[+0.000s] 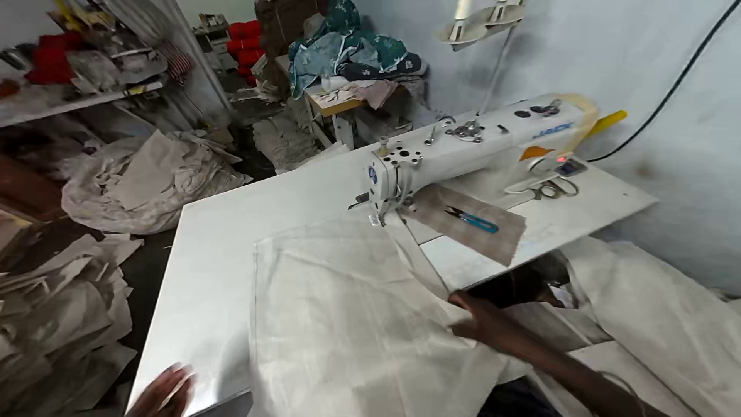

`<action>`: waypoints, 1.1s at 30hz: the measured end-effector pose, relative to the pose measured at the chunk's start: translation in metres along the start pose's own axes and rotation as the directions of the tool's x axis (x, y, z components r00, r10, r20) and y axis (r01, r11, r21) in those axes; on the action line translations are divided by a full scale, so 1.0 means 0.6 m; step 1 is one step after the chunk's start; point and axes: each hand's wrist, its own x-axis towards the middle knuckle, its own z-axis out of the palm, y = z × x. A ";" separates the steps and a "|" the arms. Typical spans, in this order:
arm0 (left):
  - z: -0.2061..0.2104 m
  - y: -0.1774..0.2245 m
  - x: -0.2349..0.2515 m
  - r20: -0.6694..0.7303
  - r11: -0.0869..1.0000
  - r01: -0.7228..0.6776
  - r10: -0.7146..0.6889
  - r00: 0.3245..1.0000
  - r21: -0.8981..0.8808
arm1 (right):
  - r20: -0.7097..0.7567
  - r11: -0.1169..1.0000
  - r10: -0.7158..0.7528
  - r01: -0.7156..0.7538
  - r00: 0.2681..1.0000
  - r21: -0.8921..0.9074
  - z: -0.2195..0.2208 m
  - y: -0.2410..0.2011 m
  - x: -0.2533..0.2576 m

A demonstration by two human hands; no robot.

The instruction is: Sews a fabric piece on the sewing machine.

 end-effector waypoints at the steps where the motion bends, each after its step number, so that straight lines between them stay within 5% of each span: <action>1: 0.092 -0.017 0.026 -0.012 0.995 0.047 -0.046 0.999 0.090 | -0.011 0.999 0.039 -0.039 0.999 -0.011 0.005 0.008 -0.019; 4: 0.301 -0.061 0.076 0.068 0.965 0.019 -0.038 0.997 0.262 | -0.156 0.995 0.077 -0.066 0.985 0.075 0.008 0.031 -0.068; 8: 0.545 -0.116 0.041 0.333 0.925 0.060 -0.194 0.923 0.374 | -0.437 0.986 -0.051 0.115 0.898 0.120 0.011 0.059 -0.115; 12: 0.702 -0.209 -0.064 0.449 0.891 0.275 -0.424 0.786 0.360 | -0.309 0.992 -0.088 0.112 0.947 0.060 0.045 0.060 -0.156; 15: 0.716 -0.275 -0.128 0.368 0.934 0.229 -0.322 0.872 0.274 | -0.077 0.978 -0.190 0.183 0.979 -0.098 0.082 0.053 -0.171; 19: 0.672 -0.306 -0.139 0.370 0.955 0.207 -0.275 0.887 0.215 | 0.196 0.873 -0.459 0.481 0.866 -0.082 0.065 0.076 -0.129; 22: 0.645 -0.331 -0.139 0.561 0.977 0.184 -0.214 0.800 0.110 | -0.072 0.803 -0.596 0.596 0.800 -0.015 0.021 0.058 -0.079; 25: 0.652 -0.321 -0.152 0.561 0.963 0.241 -0.266 0.784 0.119 | -0.322 0.841 -0.519 0.541 0.792 -0.023 0.019 0.022 0.014; 29: 0.652 -0.317 -0.158 0.569 0.951 0.303 -0.285 0.771 0.066 | -0.262 0.938 -0.346 0.337 0.901 -0.082 0.027 -0.013 0.096; 33: 0.652 -0.314 -0.160 0.614 0.935 0.354 -0.290 0.734 0.018 | -0.268 0.973 -0.225 0.201 0.937 -0.114 0.024 -0.038 0.096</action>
